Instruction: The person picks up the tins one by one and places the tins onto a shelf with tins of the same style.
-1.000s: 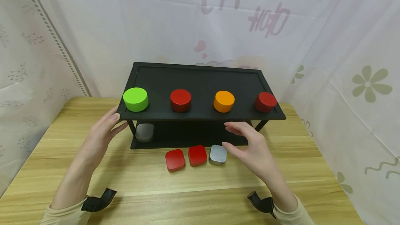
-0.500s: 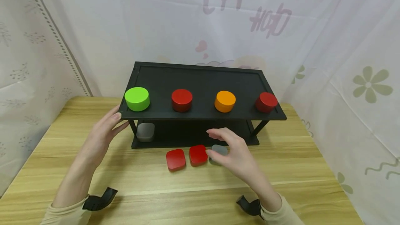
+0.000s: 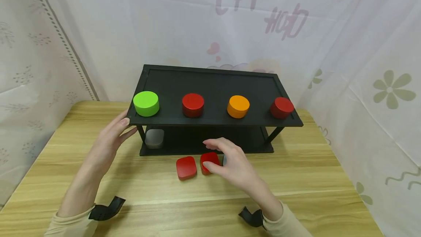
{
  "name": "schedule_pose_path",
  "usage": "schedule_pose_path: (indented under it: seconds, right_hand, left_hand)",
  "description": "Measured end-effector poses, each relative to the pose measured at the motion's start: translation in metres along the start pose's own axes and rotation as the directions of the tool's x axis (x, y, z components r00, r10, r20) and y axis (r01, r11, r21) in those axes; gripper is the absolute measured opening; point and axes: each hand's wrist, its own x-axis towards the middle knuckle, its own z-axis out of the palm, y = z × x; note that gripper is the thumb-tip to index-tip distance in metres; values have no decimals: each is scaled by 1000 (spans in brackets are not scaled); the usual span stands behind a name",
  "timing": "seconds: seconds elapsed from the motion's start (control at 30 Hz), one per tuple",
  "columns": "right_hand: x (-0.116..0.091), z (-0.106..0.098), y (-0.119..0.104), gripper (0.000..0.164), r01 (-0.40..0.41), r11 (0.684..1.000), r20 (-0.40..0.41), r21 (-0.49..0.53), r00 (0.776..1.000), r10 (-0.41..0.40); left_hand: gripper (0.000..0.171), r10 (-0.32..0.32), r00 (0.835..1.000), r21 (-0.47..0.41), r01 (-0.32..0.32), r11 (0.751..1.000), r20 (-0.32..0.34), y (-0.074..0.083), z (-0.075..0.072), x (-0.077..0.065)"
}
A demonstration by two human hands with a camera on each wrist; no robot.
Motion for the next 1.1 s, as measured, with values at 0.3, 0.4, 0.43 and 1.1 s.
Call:
schedule_pose_path:
  seconds: [0.3, 0.4, 0.43, 1.1]
  right_hand:
    - [7, 15, -4, 51, -41, 998, 62, -39, 997, 44]
    - [10, 21, -3, 52, -28, 999, 86, -46, 996, 32]
    - [11, 23, -3, 52, -21, 999, 93, -48, 995, 26]
    - [25, 53, 6, 61, 17, 967, 211, -255, 977, 39]
  left_hand:
    - [48, 23, 1000, -7, -23, 1000, 3, 2, 1, 0]
    - [49, 17, 1000, -3, -17, 1000, 2, 2, 1, 0]
    - [49, 14, 1000, -2, -14, 1000, 2, 3, 1, 1]
    - [49, 4, 1000, 12, -4, 1000, 1, 3, 1, -1]
